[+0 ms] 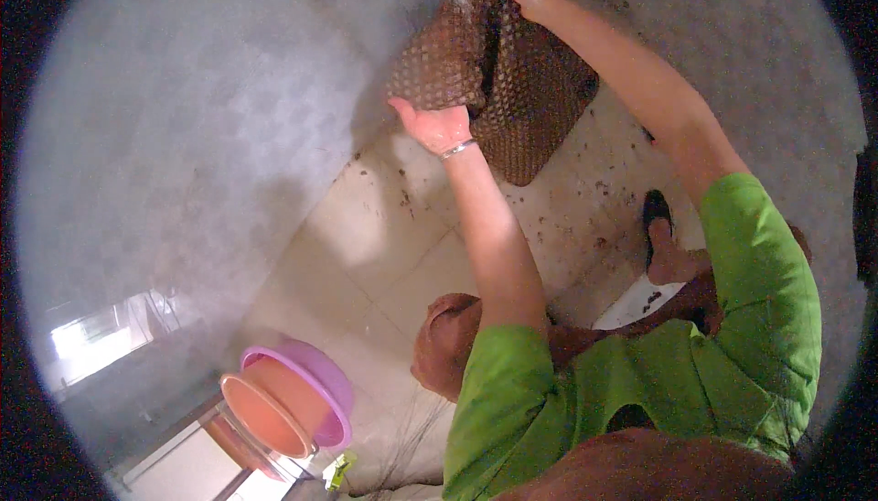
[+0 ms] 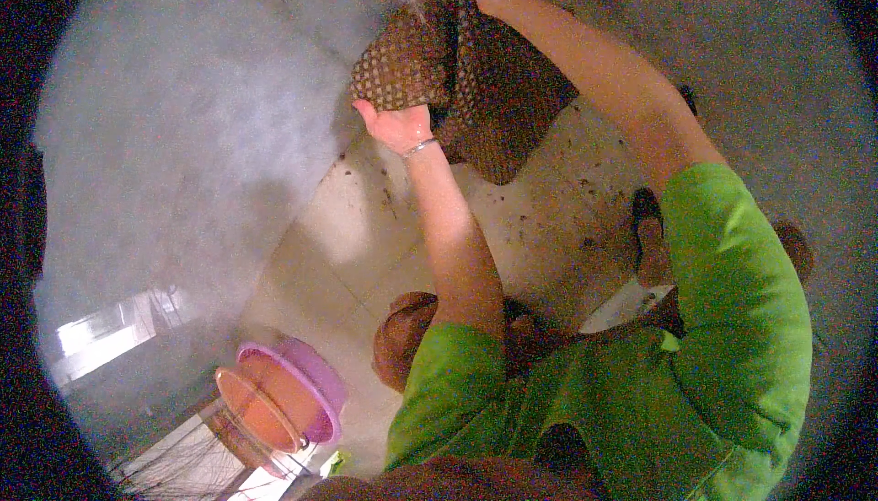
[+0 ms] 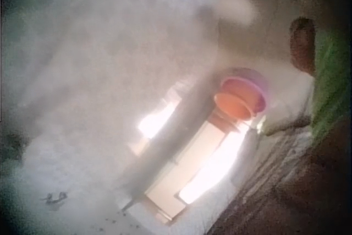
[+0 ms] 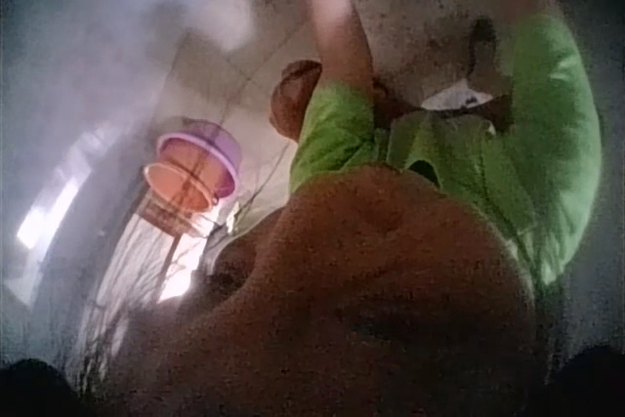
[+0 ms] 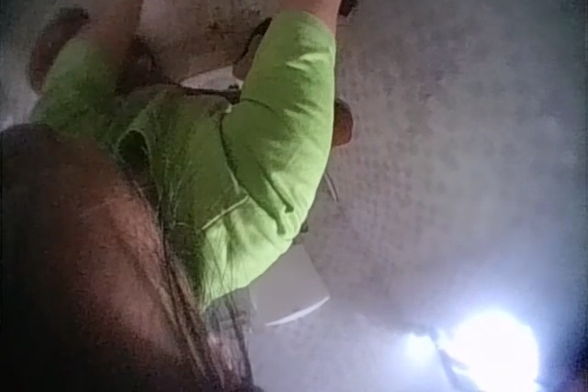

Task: The person rinses a rug under a faucet, uses a long-handled brush to scrub the tiled floor around a squat toilet, and applies a sponge to the surface of the rug.

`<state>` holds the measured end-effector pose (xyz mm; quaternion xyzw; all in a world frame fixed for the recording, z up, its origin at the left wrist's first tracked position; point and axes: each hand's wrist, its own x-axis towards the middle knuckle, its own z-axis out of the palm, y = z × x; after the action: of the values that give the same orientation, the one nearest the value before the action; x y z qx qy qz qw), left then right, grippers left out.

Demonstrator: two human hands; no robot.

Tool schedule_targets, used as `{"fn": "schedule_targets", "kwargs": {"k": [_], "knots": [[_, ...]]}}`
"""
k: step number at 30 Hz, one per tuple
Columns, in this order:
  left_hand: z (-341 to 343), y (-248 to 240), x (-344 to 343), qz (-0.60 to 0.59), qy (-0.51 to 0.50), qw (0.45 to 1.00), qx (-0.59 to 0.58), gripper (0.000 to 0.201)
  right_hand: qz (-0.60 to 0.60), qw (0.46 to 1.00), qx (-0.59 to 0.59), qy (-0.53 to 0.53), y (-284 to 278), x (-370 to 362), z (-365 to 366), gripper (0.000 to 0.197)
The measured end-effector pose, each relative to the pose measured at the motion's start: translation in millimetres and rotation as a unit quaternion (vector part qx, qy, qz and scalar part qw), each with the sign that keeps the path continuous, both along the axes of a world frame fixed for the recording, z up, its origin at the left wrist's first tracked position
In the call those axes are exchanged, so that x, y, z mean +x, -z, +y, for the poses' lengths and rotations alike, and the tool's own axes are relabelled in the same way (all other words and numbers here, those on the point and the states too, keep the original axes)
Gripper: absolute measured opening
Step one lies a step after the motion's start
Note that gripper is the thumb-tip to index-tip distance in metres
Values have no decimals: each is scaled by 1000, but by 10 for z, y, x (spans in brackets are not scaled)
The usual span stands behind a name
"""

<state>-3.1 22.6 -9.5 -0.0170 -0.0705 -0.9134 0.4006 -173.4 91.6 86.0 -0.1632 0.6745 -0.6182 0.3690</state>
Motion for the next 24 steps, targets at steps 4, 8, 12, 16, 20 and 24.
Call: {"fn": "schedule_targets", "kwargs": {"k": [4, 8, 12, 16, 20, 24], "knots": [[-26, 26, 56, -27, 12, 999, -18, 56, 17, 999, -27, 3, 3, 13, 18, 59], [29, -55, 5, -32, 56, 998, 21, 57, -11, 998, -56, -9, 5, 63, 83, 45], [48, 74, -177, -126, -30, 992, 8, 65, 388, 911, 79, -114, 34, 982, -25, 44], [391, 18, -459, 15, -10, 997, -81, 58, 613, 768, 164, -88, 314, 1044, -212, 40], [754, -392, -672, -187, 64, 980, 9, 54, 560, 782, 248, 115, 233, 236, -236, 46], [113, 256, -468, 329, 216, 902, -176, 61, 604, 776, 167, -68, 277, 1100, -46, 50]]}}
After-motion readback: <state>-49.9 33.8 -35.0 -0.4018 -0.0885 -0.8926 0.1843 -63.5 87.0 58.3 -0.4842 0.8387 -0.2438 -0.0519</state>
